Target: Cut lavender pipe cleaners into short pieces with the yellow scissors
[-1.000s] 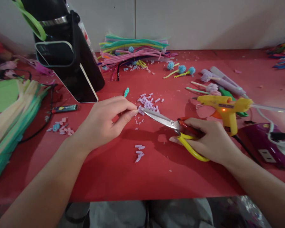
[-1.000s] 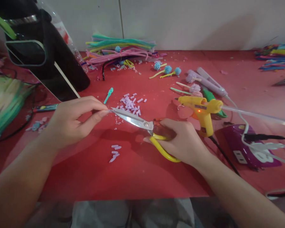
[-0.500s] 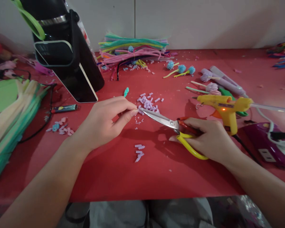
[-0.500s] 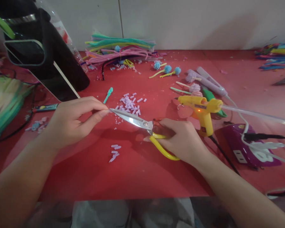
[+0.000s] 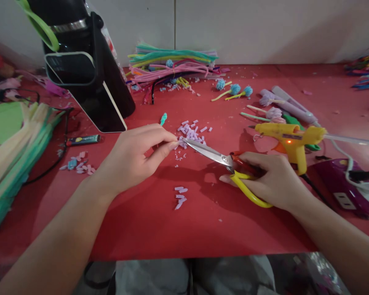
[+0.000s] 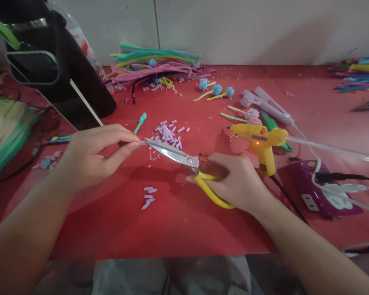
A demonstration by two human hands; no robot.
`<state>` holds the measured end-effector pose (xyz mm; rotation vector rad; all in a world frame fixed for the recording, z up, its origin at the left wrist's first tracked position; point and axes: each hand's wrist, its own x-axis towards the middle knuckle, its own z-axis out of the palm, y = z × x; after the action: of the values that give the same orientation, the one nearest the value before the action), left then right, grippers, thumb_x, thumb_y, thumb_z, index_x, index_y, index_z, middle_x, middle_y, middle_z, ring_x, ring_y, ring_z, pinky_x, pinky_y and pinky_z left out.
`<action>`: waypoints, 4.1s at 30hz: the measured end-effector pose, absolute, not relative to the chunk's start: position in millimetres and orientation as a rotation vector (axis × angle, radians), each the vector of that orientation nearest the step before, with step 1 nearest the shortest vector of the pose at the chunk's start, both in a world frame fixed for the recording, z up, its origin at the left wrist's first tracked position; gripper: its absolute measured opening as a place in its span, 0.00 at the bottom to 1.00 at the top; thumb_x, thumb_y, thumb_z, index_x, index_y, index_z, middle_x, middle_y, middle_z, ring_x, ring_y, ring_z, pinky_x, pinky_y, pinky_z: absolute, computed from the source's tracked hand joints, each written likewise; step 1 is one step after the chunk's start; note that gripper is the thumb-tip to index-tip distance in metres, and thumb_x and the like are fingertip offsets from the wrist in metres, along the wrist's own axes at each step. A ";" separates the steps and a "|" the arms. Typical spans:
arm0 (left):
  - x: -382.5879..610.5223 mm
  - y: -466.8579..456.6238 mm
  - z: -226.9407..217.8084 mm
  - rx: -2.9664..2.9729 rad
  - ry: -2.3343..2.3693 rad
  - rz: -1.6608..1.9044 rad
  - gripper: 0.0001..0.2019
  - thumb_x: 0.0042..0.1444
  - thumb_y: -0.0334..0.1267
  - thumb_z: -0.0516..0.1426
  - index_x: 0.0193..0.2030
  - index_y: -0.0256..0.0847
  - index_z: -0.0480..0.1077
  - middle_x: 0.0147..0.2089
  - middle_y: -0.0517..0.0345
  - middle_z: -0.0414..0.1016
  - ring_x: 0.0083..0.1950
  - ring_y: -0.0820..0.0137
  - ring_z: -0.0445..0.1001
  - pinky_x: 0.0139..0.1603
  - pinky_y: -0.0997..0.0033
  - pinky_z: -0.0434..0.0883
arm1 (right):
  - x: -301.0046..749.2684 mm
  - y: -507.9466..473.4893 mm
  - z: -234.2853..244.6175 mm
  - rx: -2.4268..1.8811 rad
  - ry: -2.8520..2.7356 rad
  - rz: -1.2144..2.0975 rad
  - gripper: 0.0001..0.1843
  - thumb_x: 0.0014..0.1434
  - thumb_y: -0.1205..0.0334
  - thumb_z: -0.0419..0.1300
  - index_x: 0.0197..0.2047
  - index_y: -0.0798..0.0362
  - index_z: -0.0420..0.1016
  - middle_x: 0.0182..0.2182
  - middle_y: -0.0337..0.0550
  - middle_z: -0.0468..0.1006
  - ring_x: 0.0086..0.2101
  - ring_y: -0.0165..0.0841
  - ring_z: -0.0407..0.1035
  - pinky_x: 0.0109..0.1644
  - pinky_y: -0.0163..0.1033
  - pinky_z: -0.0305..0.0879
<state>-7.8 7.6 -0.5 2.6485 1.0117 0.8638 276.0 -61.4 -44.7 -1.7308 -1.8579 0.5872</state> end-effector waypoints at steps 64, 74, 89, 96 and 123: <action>-10.8 8.0 -0.6 2.638 1.057 0.866 0.05 0.65 0.36 0.56 0.40 0.44 0.74 0.40 0.59 0.81 0.40 0.71 0.78 0.45 0.71 0.73 | 274.4 -61.7 -41.2 -1.715 -1.836 0.618 0.29 0.44 0.35 0.69 0.24 0.54 0.69 0.20 0.33 0.54 0.24 0.26 0.48 0.24 0.34 0.47; -9.6 7.0 0.9 2.637 1.047 0.860 0.06 0.65 0.37 0.55 0.39 0.43 0.74 0.40 0.59 0.81 0.39 0.71 0.78 0.44 0.71 0.72 | 274.6 -59.6 -41.8 -1.706 -1.852 0.607 0.27 0.47 0.37 0.68 0.24 0.55 0.70 0.20 0.33 0.53 0.23 0.25 0.47 0.24 0.33 0.47; -5.9 2.8 3.9 2.375 1.136 0.745 0.13 0.69 0.38 0.47 0.33 0.40 0.65 0.30 0.62 0.70 0.31 0.74 0.68 0.33 0.72 0.65 | 279.7 -62.4 -49.2 -1.667 -1.865 0.532 0.30 0.44 0.36 0.69 0.23 0.52 0.62 0.21 0.31 0.51 0.24 0.25 0.45 0.24 0.33 0.45; -3.1 0.5 1.8 2.318 1.094 0.692 0.13 0.69 0.38 0.47 0.32 0.41 0.62 0.28 0.63 0.65 0.29 0.74 0.65 0.31 0.71 0.64 | 280.8 -63.0 -50.8 -1.640 -1.883 0.550 0.29 0.45 0.37 0.70 0.26 0.53 0.66 0.22 0.31 0.53 0.24 0.26 0.47 0.24 0.34 0.47; -1.1 -0.3 4.1 2.293 1.091 0.632 0.13 0.69 0.38 0.46 0.31 0.41 0.60 0.27 0.63 0.61 0.28 0.74 0.61 0.30 0.72 0.62 | 276.5 -60.9 -48.2 -1.679 -1.857 0.504 0.29 0.46 0.36 0.68 0.23 0.54 0.65 0.20 0.32 0.53 0.23 0.25 0.47 0.23 0.32 0.48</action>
<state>-1.1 -0.3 4.1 2.2927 1.0907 0.6319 276.5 -60.9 -48.2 -1.6786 -1.8574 0.5043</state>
